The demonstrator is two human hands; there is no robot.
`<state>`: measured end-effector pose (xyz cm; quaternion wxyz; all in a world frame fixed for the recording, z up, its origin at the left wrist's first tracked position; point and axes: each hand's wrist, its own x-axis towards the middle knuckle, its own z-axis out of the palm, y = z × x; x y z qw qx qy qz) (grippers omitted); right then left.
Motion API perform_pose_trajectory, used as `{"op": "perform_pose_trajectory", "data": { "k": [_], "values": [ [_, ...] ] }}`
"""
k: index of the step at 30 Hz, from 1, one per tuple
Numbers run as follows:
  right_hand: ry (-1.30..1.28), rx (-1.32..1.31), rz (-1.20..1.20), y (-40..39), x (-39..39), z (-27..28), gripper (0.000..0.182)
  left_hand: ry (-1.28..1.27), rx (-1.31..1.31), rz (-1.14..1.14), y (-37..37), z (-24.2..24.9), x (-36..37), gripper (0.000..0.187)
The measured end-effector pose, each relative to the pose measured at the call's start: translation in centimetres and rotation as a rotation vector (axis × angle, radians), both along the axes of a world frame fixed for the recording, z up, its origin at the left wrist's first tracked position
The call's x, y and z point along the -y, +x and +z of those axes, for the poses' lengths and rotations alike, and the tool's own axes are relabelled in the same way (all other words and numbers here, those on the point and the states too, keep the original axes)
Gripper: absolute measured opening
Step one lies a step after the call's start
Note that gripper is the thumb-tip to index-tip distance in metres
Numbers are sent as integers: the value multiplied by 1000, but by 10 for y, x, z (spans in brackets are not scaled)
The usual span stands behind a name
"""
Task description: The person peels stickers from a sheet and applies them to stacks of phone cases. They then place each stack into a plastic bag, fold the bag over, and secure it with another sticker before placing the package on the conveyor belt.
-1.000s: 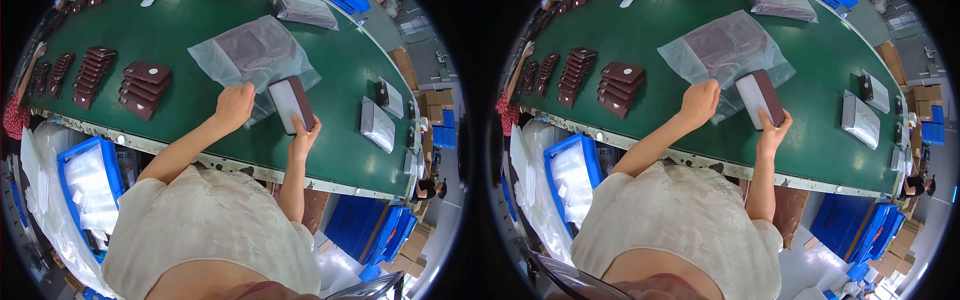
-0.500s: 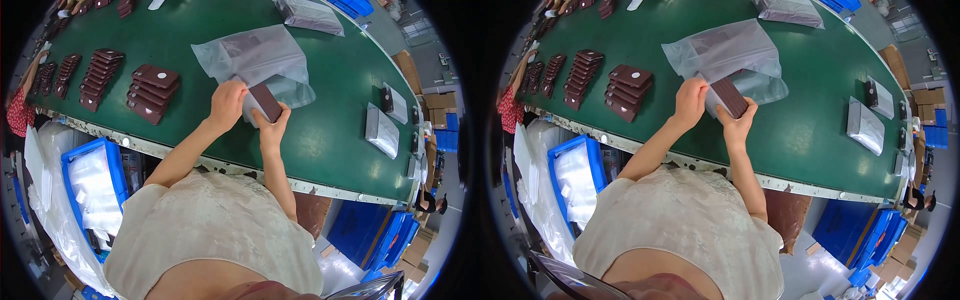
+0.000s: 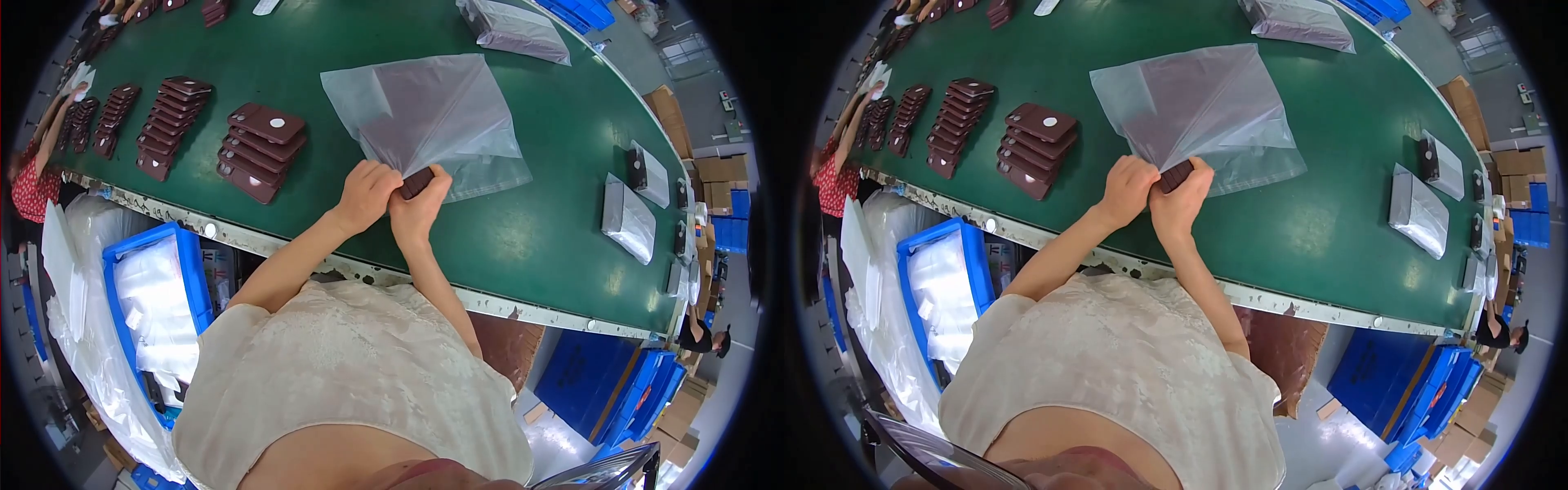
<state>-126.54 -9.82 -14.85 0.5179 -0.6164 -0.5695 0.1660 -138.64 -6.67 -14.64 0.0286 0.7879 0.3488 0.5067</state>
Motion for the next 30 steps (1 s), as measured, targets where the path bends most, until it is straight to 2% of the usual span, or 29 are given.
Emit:
{"op": "perform_pose_trajectory", "data": {
  "k": [3, 6, 7, 10, 11, 14, 15, 18, 23, 26, 27, 30],
  "values": [
    [37, 28, -24, -8, 0, -9, 63, -59, -27, 0, -8, -12, 12, 12],
    [-62, -110, 105, -2, 10, 1, 65, -154, 49, 208, -13, -6, 25, 16],
    [-61, -110, 105, 1, 8, 4, 65, -152, 49, 209, -15, -6, 23, 16],
    [-157, 194, 177, 13, 12, 9, 67, -332, -155, 286, -18, -13, 22, 13],
    [-158, 198, 181, 13, 12, 8, 67, -333, -150, 289, -20, -16, 24, 13],
    [-71, 245, 133, 14, 2, 2, 65, -363, -163, 83, -24, -19, 19, 12],
    [-63, 247, 137, 13, -7, -1, 65, -356, -160, 88, -25, -21, 17, 12],
    [10, 355, 174, 5, -25, -16, 57, -387, -160, -80, -28, -4, 32, 5],
    [94, 307, 297, 19, -32, -19, 50, -472, -232, 41, -35, 2, 40, 5],
    [63, 763, 159, 9, -32, -22, 51, -447, -196, 22, -31, -2, 43, 5],
    [57, 760, 166, 1, -34, -23, 51, -455, -198, 25, -34, -3, 45, 5],
    [-8, 841, -18, -22, -68, -17, 49, -413, -347, 58, -48, 1, 30, 6]
  ]
}}
